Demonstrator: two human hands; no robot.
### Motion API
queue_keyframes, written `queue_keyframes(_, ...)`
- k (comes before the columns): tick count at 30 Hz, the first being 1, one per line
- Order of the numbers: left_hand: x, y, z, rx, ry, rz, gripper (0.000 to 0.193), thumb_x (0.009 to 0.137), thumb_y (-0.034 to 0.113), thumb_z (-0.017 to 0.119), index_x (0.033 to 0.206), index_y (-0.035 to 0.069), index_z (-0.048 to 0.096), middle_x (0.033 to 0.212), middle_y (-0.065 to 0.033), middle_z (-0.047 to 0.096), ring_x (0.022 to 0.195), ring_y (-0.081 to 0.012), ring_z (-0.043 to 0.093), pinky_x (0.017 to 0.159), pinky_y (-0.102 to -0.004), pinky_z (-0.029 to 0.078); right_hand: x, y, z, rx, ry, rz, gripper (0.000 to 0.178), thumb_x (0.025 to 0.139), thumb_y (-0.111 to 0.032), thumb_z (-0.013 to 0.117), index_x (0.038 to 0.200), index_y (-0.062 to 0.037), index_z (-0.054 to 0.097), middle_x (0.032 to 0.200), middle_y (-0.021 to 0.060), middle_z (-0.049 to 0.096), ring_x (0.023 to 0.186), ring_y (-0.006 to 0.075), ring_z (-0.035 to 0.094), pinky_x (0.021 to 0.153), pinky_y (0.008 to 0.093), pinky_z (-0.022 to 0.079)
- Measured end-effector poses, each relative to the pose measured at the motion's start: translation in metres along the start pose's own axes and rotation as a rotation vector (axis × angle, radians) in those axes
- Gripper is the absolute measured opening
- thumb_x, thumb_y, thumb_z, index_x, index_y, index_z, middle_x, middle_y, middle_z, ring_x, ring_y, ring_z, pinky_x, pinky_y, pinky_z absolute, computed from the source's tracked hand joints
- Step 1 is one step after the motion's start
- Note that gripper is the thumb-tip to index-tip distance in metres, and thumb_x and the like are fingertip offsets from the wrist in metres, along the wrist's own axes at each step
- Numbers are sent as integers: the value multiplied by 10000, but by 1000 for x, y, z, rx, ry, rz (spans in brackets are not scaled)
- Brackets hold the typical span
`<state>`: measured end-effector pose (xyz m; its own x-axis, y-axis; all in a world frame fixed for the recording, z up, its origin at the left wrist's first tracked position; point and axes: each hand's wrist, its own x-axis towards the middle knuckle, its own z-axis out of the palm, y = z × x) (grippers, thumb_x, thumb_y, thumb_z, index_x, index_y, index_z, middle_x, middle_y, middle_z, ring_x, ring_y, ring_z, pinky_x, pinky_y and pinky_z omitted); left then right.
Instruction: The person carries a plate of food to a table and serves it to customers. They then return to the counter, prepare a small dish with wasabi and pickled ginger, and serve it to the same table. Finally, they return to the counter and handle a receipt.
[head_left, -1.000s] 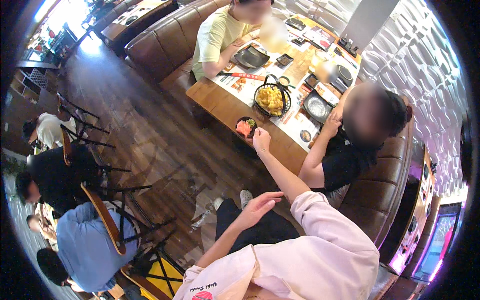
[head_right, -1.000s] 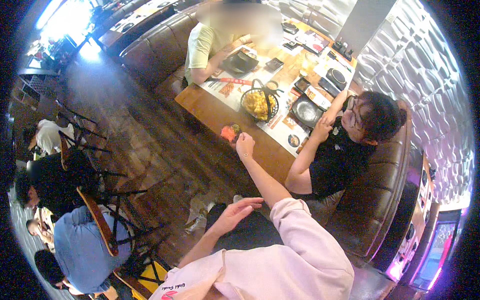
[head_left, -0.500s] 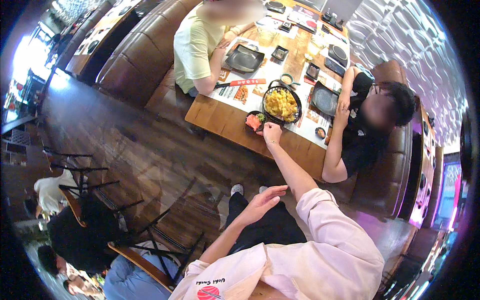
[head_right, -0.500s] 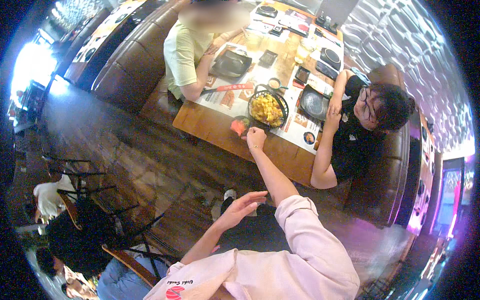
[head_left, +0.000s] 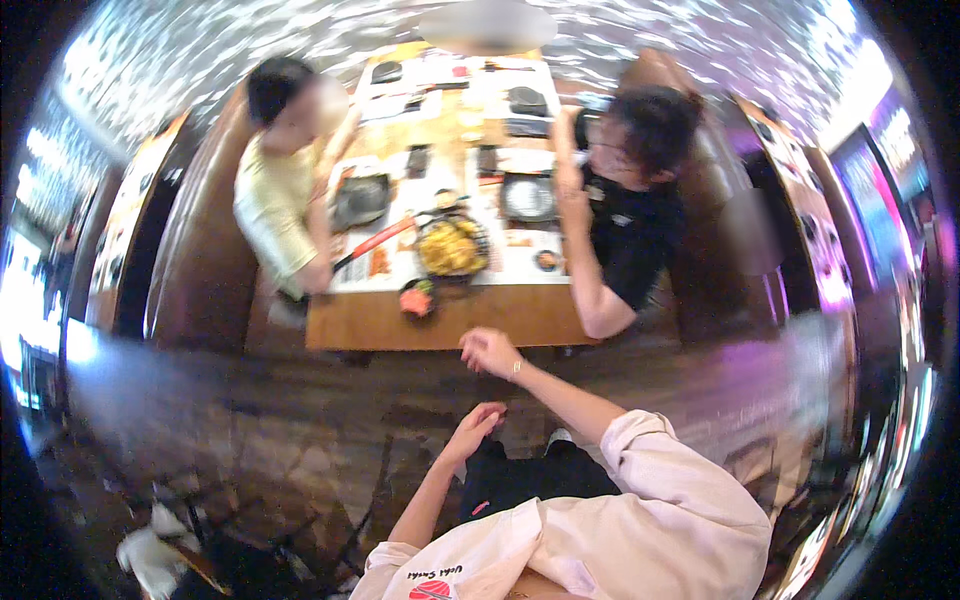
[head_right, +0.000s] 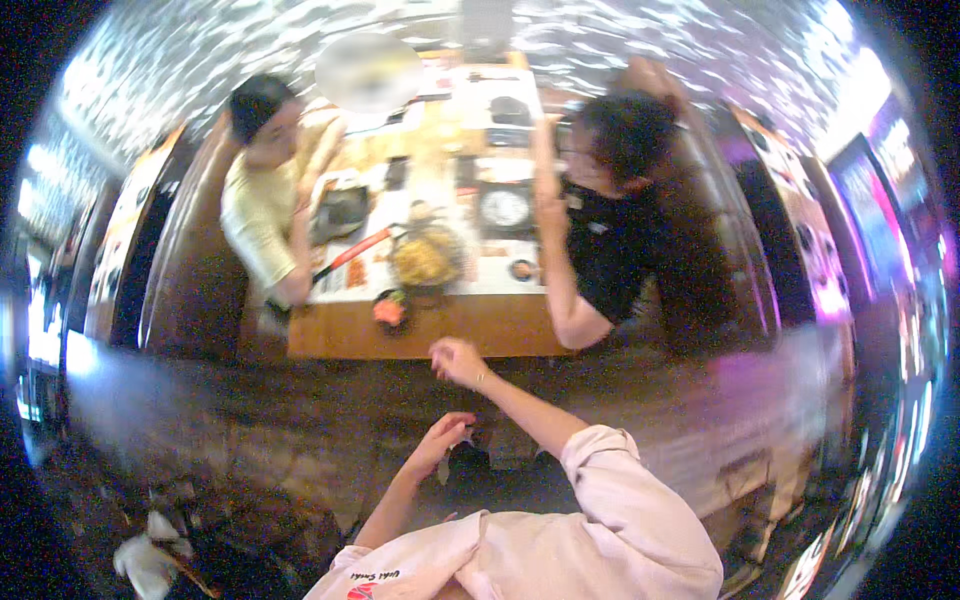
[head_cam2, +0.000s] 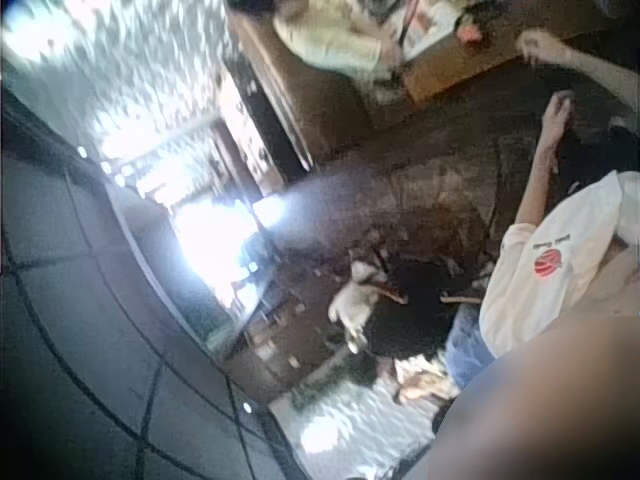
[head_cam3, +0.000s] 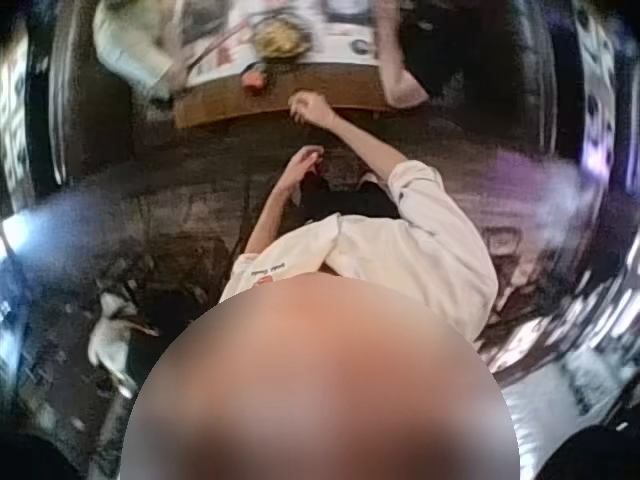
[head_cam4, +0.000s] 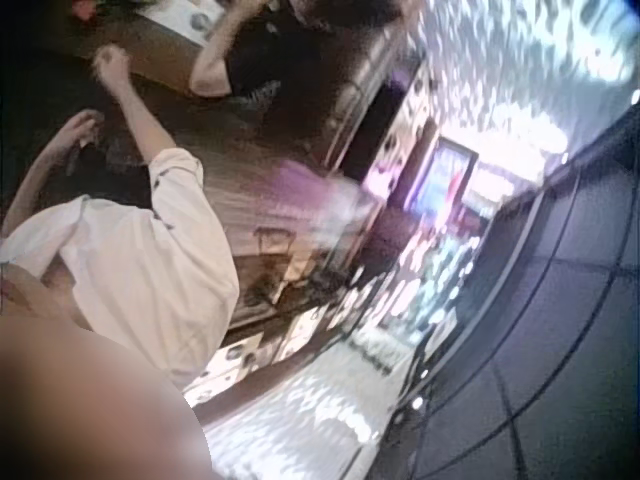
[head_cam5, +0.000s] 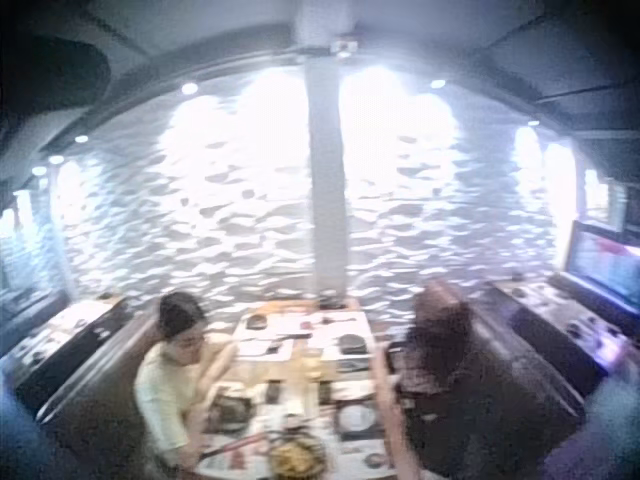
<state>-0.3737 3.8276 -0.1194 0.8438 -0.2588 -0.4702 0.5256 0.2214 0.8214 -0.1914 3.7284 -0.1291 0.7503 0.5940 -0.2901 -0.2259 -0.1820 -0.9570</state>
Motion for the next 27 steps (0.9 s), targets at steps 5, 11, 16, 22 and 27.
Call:
queue_keyframes(5, 86, -88, 64, 689, -491, -190, 431, 1012, 356, 532, 1324, 62, 574, 1301, -98, 621, 1236, -231, 551, 1045, -356, 422, -196, 48, -66, -421, 103, -74, 225, 916, -166, 602, 1080, -41, 695, 981, 131, 729, 886, 250, 709, 809, 377, 557)
queue_keyframes(11, 210, -178, 287, 837, -1138, -265, 462, 996, 380, 550, 1333, 64, 573, 1276, -114, 638, 1181, -248, 583, 1000, -384, 455, -406, 151, -188, -262, 657, 225, 302, 912, -263, 605, 1142, -94, 702, 1050, 127, 732, 970, 283, 700, 892, 397, 538)
queue_keyframes(16, 281, -250, 461, 1104, -1123, -236, 373, 948, 367, 619, 1124, 48, 697, 1042, -75, 720, 964, -204, 656, 847, -390, 511, -544, 226, -325, -3, 861, 277, 293, 969, -194, 570, 1223, -75, 653, 1111, 79, 718, 966, 186, 683, 824, 341, 541)
queue_keyframes(22, 416, -237, 560, 1321, -551, -129, 367, 927, 366, 641, 940, 18, 756, 869, -77, 747, 788, -170, 689, 717, -340, 531, -707, 310, -486, 663, 1223, 316, 298, 965, -173, 564, 1235, -71, 640, 1095, 45, 718, 950, 148, 690, 777, 305, 556)
queue_keyframes(27, 536, -218, 637, 1155, -344, -521, 699, 952, 706, 358, 854, 99, 691, 704, -54, 677, 585, -174, 586, 553, -331, 453, -849, 478, -576, 754, 1880, 456, 291, 919, -176, 585, 1175, -50, 642, 906, 115, 721, 757, 192, 706, 607, 341, 556)
